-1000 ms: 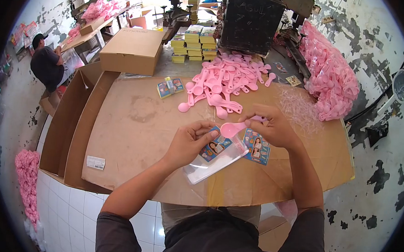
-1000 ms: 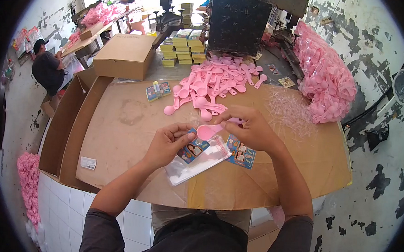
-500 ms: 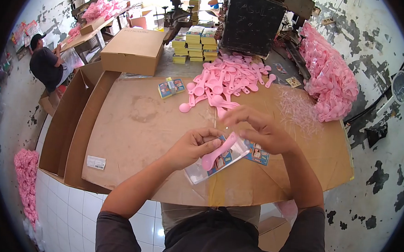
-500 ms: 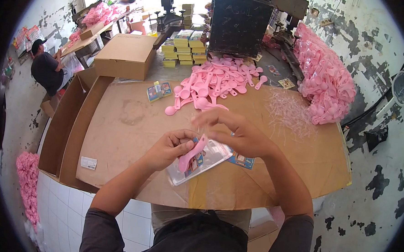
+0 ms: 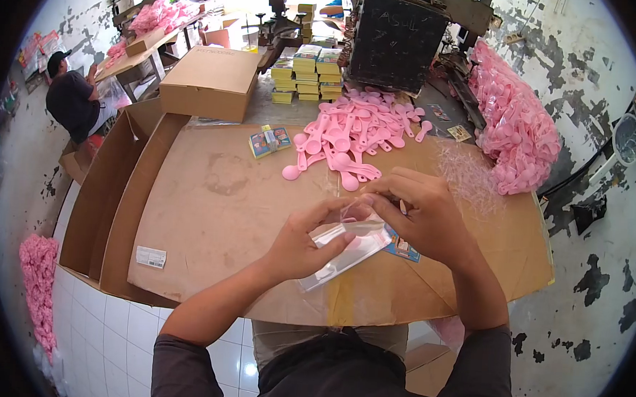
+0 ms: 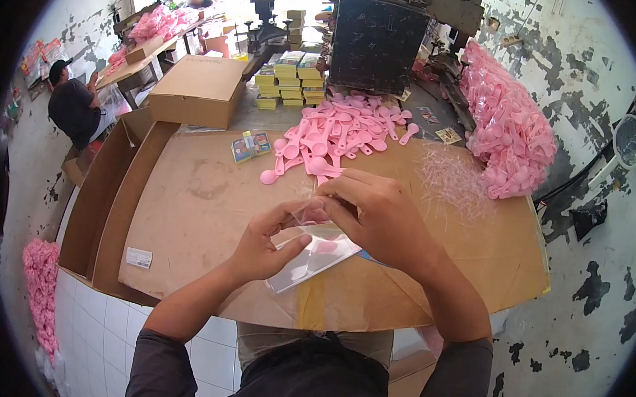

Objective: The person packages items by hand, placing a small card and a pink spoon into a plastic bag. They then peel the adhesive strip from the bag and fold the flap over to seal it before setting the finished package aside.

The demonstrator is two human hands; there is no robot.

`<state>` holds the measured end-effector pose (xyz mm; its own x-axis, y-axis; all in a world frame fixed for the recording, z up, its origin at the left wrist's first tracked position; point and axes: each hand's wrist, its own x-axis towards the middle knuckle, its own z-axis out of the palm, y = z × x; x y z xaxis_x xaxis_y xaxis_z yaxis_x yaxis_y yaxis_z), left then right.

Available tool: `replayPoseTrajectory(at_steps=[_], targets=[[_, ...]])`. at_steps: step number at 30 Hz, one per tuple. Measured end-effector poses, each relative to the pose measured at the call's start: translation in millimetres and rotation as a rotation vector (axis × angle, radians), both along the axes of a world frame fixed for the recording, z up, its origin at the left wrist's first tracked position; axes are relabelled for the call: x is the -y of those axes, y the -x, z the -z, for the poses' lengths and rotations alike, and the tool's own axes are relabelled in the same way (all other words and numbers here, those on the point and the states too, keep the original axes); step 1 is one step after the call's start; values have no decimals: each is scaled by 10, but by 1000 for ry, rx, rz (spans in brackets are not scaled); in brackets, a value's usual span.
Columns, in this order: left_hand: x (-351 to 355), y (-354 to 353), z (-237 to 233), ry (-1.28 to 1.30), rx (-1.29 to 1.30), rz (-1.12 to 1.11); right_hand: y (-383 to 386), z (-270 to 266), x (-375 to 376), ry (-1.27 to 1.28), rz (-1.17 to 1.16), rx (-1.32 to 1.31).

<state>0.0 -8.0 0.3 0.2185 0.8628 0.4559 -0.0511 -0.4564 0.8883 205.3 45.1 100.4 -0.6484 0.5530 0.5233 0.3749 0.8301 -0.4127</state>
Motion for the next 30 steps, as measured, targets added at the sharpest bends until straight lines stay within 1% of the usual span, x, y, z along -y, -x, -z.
replayPoseTrajectory(at_steps=[1,4,7,11,13,16,17,19,20,22,23,25,28,30], targets=[[8,-22,-7,2,-3,-46,13,0,21,11,-11,-2],[-12,36,6,110,-23,-25,39,26,51,33,-40,-8],[7,20,-14,220,82,-40,60,71,44,32,-57,-25],[-17,42,-31,330,198,46,87,111,12,-16,-51,-57],[-13,29,-52,387,293,85,69,113,-6,16,-36,-56],[-16,-13,-27,223,197,17,84,135,-20,23,-33,-89],[-7,-10,-42,242,193,29,91,149,-22,19,-32,-106],[16,-9,-90,282,184,54,140,231,-44,-65,-10,-156],[13,-8,-77,279,203,31,154,256,-52,-108,1,-180],[-3,6,-31,272,238,-17,154,220,-35,-343,7,-110],[-10,16,-13,228,184,-60,155,196,-28,-461,9,-74],[-14,31,25,142,78,-144,184,183,13,-534,7,4],[16,31,77,-13,-152,-270,225,222,27,-624,11,88],[46,10,8,-81,-256,-308,235,275,3,-706,17,152]])
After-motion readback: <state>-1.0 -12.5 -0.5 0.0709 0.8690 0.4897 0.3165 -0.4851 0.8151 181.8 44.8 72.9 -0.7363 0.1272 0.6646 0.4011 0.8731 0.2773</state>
